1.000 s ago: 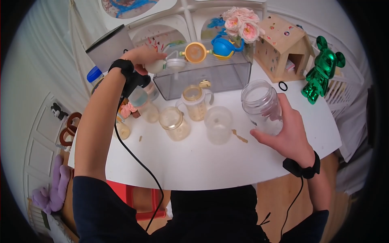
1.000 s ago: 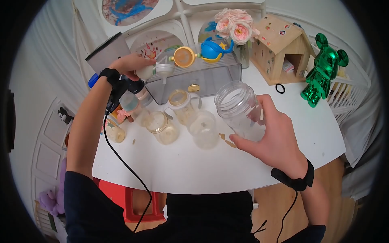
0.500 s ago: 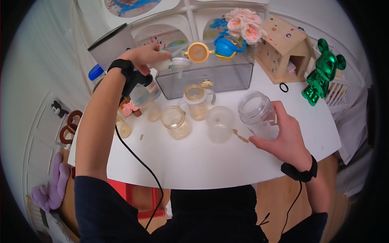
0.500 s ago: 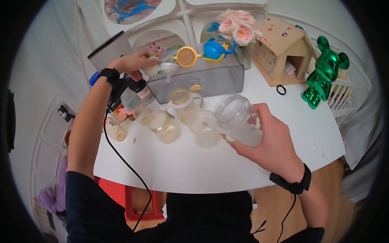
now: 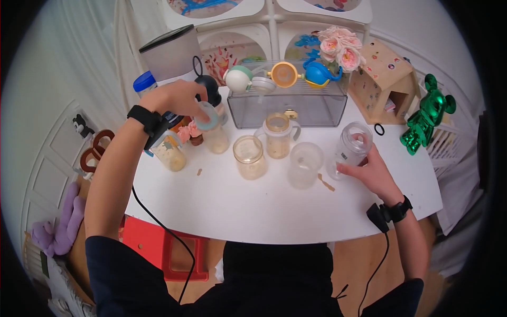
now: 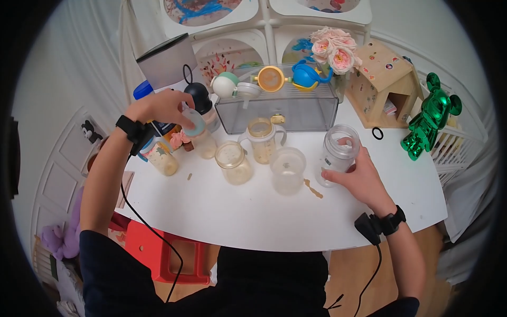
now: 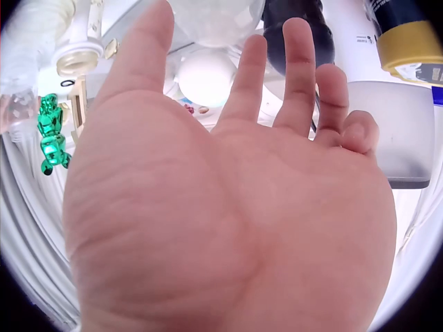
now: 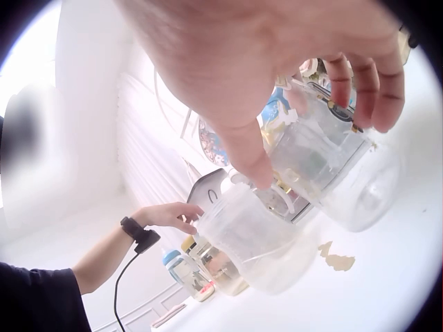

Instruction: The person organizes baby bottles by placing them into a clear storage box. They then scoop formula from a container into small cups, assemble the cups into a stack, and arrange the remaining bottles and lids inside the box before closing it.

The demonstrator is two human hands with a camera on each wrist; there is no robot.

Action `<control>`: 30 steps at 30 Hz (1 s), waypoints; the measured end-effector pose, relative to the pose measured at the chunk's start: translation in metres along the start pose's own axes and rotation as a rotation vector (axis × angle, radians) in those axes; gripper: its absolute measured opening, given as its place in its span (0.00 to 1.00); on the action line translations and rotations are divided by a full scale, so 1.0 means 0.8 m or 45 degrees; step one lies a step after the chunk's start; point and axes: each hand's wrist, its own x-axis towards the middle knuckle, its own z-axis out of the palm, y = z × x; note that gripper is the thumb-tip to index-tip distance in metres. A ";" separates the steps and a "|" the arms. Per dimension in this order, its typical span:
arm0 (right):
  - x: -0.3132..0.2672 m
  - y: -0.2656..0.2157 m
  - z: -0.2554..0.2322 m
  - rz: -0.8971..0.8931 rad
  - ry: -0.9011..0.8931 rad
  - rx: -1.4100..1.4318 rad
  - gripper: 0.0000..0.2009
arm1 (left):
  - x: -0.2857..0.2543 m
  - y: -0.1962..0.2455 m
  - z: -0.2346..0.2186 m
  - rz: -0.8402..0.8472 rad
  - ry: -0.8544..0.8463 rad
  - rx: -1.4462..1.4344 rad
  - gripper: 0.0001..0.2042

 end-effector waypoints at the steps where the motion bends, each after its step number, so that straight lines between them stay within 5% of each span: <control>1: 0.004 0.002 0.001 -0.018 0.003 -0.012 0.41 | 0.004 -0.004 0.011 0.034 0.029 0.023 0.36; 6: 0.012 -0.011 0.000 -0.031 0.020 -0.177 0.42 | 0.012 -0.003 0.039 0.125 0.148 0.102 0.37; 9: -0.008 -0.052 -0.009 0.220 -0.018 -0.616 0.40 | -0.004 0.004 0.028 0.119 0.290 0.149 0.35; 12: -0.036 -0.065 -0.024 -0.060 0.203 -0.980 0.37 | -0.033 0.004 0.008 0.125 0.488 0.023 0.33; 13: -0.042 -0.056 -0.026 -0.365 0.415 -1.094 0.32 | -0.045 -0.001 -0.002 0.152 0.544 -0.057 0.32; 16: -0.064 -0.107 -0.009 -0.545 0.578 -1.046 0.27 | -0.099 0.013 -0.037 0.161 0.747 -0.088 0.30; 18: -0.074 -0.132 0.012 -0.781 0.465 -0.833 0.25 | -0.138 0.031 -0.059 0.105 0.783 -0.008 0.26; 23: -0.081 -0.176 0.057 -1.065 0.069 -0.540 0.34 | -0.202 0.076 -0.063 0.818 0.833 -0.110 0.24; 26: -0.078 -0.188 0.072 -1.070 -0.191 -0.358 0.40 | -0.189 0.112 -0.045 1.242 0.549 -0.323 0.23; 30: -0.071 -0.167 0.070 -0.796 -0.507 -0.175 0.40 | -0.157 0.158 -0.011 1.267 0.425 -0.285 0.25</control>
